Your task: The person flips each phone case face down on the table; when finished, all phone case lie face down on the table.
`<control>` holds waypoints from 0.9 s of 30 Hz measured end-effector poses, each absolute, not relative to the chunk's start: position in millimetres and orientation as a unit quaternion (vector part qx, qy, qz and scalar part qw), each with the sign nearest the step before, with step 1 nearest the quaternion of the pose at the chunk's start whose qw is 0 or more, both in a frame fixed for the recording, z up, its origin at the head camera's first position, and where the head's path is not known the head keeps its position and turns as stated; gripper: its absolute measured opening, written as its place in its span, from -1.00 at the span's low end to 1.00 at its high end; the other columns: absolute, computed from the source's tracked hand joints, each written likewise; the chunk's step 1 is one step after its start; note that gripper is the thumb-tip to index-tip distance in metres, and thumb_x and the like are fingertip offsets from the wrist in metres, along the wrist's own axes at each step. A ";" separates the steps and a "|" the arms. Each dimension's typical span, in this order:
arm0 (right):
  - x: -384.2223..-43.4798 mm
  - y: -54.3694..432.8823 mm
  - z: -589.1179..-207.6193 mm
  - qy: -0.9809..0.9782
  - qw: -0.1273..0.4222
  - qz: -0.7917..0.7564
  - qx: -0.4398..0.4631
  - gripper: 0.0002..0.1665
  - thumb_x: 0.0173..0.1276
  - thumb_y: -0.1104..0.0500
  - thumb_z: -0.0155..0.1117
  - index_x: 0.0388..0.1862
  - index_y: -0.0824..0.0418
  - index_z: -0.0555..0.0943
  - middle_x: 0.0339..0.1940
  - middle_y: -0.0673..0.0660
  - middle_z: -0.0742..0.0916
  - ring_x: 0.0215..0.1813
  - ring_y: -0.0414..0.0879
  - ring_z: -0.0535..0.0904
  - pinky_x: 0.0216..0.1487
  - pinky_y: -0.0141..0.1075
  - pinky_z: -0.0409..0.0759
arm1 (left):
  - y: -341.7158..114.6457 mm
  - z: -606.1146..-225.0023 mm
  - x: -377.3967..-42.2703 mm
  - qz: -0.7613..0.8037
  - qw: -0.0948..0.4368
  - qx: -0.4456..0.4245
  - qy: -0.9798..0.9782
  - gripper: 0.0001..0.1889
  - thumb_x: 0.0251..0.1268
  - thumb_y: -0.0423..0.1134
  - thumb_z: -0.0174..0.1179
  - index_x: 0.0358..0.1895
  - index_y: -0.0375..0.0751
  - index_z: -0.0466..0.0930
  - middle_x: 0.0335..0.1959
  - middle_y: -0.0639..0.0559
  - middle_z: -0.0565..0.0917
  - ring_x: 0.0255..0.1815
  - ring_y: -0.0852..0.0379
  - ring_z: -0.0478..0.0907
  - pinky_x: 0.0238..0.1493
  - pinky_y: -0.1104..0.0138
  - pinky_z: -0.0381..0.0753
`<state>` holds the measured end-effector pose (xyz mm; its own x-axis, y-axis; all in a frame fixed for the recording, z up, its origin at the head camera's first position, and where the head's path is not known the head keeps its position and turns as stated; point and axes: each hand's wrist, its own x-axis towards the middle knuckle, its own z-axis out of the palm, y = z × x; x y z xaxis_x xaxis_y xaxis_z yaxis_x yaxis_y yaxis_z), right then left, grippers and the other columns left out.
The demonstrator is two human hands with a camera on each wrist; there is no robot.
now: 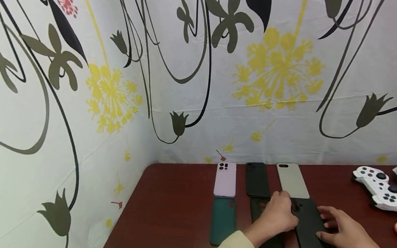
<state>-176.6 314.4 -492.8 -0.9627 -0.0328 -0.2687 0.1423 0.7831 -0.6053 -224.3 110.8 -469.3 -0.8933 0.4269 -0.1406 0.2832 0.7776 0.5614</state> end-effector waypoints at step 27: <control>-176.0 283.4 -464.5 0.956 0.046 -0.288 -0.011 -0.09 0.41 0.03 0.46 0.54 0.45 0.31 0.34 0.59 0.48 0.09 0.26 0.62 -0.09 0.02 0.68 | 83.5 -448.2 -225.1 0.329 0.096 0.198 0.918 -0.33 0.40 0.10 0.40 0.47 -0.03 0.45 0.09 0.15 0.62 -0.07 0.34 0.61 -0.13 0.42 0.67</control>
<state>-176.0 283.4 -464.5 -0.9956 -0.0466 -0.0809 0.0058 0.8338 -0.5520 -225.1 83.5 -448.2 -0.9030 0.4271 -0.0462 0.3009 0.7056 0.6415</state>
